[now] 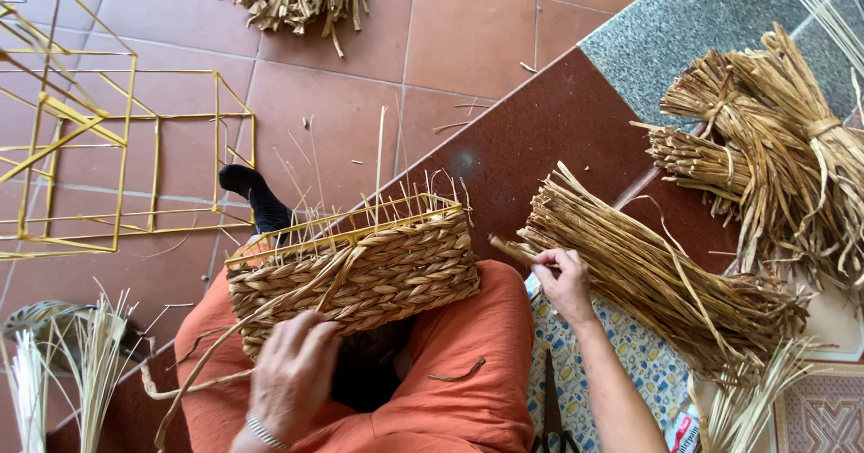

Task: The person weaves a rectangular basket using dried plant fibers and a yellow wire frame. They interlace the fibers through the frame, trim excess with shears, and continue adding rows to build the basket walls.

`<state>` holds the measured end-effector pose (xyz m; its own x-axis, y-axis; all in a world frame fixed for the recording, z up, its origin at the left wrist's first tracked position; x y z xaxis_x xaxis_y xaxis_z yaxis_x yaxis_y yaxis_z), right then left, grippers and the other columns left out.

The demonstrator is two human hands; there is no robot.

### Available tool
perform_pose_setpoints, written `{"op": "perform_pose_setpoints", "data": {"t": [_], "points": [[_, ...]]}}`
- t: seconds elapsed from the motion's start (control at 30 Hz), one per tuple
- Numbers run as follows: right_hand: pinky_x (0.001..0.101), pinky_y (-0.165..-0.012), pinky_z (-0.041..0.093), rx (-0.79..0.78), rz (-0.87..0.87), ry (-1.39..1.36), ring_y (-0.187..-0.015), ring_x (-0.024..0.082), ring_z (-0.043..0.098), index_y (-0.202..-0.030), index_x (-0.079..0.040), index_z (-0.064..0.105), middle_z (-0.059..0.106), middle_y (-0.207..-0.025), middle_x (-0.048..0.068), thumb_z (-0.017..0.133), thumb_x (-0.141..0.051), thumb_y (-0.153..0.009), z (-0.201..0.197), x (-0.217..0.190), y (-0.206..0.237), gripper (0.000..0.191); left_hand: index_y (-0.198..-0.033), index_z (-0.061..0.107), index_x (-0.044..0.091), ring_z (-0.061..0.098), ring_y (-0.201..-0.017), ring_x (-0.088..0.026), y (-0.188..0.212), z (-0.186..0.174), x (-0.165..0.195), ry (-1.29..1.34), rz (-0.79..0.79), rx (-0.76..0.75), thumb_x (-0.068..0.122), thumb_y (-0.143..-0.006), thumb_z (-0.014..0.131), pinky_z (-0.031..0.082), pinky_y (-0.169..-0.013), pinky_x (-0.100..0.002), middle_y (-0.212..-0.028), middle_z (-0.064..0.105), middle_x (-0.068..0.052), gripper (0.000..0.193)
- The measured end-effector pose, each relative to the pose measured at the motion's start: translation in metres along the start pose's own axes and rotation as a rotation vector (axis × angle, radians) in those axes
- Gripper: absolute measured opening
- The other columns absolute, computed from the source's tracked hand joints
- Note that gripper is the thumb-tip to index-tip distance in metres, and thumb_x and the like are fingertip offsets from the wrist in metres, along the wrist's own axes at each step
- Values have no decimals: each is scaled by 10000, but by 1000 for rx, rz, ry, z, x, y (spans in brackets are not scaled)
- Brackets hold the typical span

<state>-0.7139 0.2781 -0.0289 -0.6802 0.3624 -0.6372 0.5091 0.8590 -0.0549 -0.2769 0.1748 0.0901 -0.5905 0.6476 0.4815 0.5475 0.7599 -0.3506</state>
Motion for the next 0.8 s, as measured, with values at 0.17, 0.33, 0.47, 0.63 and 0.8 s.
{"op": "perform_pose_setpoints", "data": {"t": [0.17, 0.33, 0.47, 0.63, 0.8], "points": [[317, -756, 550, -158, 233, -460, -799, 131, 658, -922, -93, 773, 746, -853, -2, 757, -72, -842, 6, -27, 37, 84, -1152, 709, 49, 732, -965, -189, -21, 120, 42, 723, -227, -322, 155, -922, 734, 600, -838, -306, -1099, 739, -91, 254], [277, -764, 543, -198, 147, -526, -824, 115, 659, -941, -86, 777, 743, -912, 18, 748, -36, -858, 21, -55, 56, 102, -1289, 682, 14, 648, -998, -72, -28, 231, 67, 1514, -555, -302, 158, -1030, 661, 555, -907, -255, -1117, 713, -22, 298], [243, -754, 579, -120, 148, -487, -864, 89, 698, -1017, -97, 757, 773, -992, 22, 690, -59, -915, 20, -27, 55, 127, -1326, 677, 43, 653, -992, -68, -18, 254, 52, 1734, -706, -193, 144, -1053, 601, 549, -887, -241, -1142, 719, -7, 301], [265, -599, 573, 116, 288, -162, -820, 115, 735, -1122, -48, 686, 770, -942, 70, 672, -99, -982, -12, 36, 48, 149, -1335, 643, 51, 675, -998, -77, -6, 247, 29, 1692, -820, -185, 153, -1050, 564, 538, -854, -237, -1140, 730, -23, 312], [257, -542, 532, 145, 99, -49, -675, 120, 648, -1049, -60, 712, 713, -881, 58, 733, -155, -947, -11, 1, 60, 141, -1344, 643, 1, 685, -991, -110, -13, 239, 32, 1744, -745, -148, 119, -1051, 569, 572, -886, -277, -1151, 732, -64, 325]]}}
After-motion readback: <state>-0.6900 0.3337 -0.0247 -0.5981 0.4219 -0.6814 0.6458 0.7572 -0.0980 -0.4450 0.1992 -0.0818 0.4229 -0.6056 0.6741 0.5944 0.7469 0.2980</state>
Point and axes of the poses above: each hand's wrist, its own y-axis away from the middle knuckle, its own z-axis out of the palm, x = y × z, the point moved 10 cm from there along -y, towards the middle knuckle
